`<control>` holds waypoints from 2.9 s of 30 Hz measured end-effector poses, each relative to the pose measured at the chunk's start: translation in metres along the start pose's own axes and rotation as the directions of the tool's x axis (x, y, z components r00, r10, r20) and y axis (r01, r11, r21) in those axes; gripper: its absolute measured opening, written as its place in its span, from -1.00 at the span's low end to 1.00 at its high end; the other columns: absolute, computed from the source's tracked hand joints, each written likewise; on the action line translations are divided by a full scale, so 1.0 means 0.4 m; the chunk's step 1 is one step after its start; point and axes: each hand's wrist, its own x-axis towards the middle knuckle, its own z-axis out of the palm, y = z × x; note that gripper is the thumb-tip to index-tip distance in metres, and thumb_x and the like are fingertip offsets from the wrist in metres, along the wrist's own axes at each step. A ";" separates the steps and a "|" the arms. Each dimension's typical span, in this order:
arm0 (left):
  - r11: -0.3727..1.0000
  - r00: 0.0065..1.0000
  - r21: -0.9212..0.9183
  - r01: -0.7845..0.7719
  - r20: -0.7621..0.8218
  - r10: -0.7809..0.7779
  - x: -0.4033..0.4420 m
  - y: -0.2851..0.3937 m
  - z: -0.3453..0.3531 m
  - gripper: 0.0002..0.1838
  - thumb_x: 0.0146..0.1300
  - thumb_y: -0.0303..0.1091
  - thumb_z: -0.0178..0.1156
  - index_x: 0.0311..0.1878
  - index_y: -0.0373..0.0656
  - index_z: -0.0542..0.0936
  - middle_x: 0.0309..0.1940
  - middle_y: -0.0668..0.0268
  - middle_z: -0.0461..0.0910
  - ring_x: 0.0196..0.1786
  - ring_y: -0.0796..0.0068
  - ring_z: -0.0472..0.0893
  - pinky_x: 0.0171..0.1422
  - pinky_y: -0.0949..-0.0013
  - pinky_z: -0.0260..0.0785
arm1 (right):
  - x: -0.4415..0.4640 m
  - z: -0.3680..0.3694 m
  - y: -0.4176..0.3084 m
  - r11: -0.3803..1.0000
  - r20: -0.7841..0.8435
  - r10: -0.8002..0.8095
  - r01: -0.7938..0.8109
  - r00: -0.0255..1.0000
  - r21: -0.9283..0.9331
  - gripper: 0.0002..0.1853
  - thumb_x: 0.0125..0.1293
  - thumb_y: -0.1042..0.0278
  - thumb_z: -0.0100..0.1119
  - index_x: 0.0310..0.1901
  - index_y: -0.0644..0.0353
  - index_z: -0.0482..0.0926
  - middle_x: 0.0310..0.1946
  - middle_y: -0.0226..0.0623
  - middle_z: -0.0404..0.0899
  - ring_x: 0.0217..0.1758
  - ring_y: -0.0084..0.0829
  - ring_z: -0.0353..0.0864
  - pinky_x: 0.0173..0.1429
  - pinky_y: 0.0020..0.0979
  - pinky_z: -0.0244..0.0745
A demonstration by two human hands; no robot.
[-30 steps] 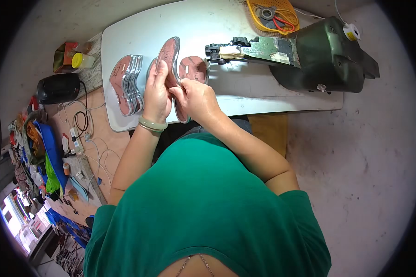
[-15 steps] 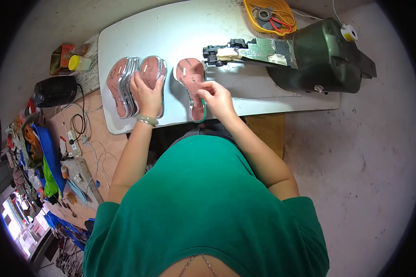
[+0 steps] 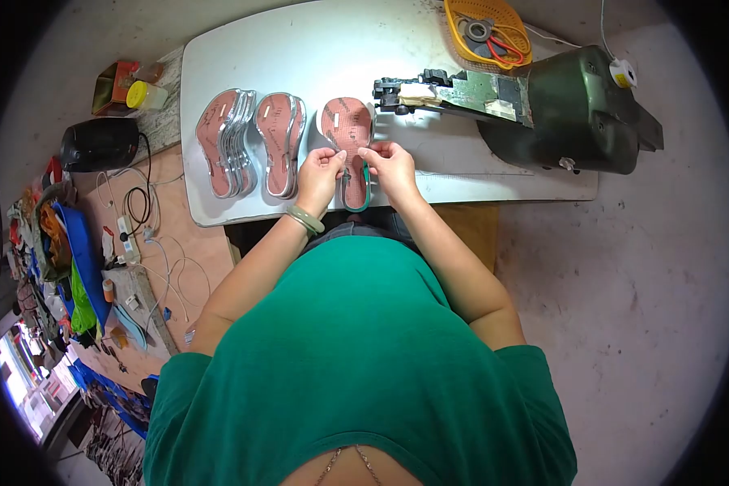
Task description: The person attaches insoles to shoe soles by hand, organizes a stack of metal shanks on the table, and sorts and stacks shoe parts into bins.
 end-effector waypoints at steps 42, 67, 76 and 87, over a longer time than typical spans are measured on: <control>0.793 0.829 0.280 -0.541 0.336 0.447 -0.126 0.352 0.018 -0.51 0.51 -0.01 -0.13 -0.08 -0.29 0.57 -0.38 0.13 0.63 -0.33 0.31 0.58 -0.16 0.29 0.40 | -0.192 -0.092 -0.193 0.915 0.312 -0.256 0.125 0.915 0.383 -0.69 0.38 0.29 0.18 0.04 0.32 0.56 -0.17 -0.37 0.65 -0.08 -0.57 0.57 0.04 -0.48 0.47; 0.428 0.245 0.492 -0.758 0.823 -0.513 0.320 0.557 0.323 -0.41 -0.08 -0.04 0.54 -0.15 -0.17 0.43 -0.42 0.42 0.47 -0.31 0.60 0.41 -0.23 0.47 0.31 | -0.071 -0.097 -0.109 0.865 0.182 -0.264 0.149 0.947 0.479 -0.64 0.43 0.22 -0.02 -0.05 0.44 0.51 -0.38 -0.08 0.64 -0.41 -0.39 0.63 -0.27 -0.41 0.56; 0.585 0.203 0.514 -0.628 0.833 -0.514 0.355 0.576 0.304 -0.54 0.09 -0.16 0.44 -0.03 -0.19 0.51 -0.26 0.44 0.57 -0.20 0.65 0.49 -0.09 0.52 0.38 | -0.020 -0.090 -0.145 0.870 0.177 -0.241 0.132 0.954 0.475 -0.60 0.46 0.15 -0.06 -0.12 0.42 0.52 -0.42 -0.12 0.63 -0.45 -0.41 0.61 -0.30 -0.44 0.54; 0.713 0.312 0.613 -0.340 0.789 -0.530 0.352 0.573 0.228 -0.53 0.24 -0.29 0.31 0.19 -0.17 0.49 -0.04 0.33 0.60 -0.05 0.58 0.55 0.11 0.45 0.43 | 0.009 -0.104 -0.200 0.908 0.154 -0.153 0.077 0.976 0.413 -0.58 0.47 0.10 -0.05 -0.25 0.37 0.56 -0.53 -0.15 0.60 -0.59 -0.47 0.55 -0.45 -0.51 0.47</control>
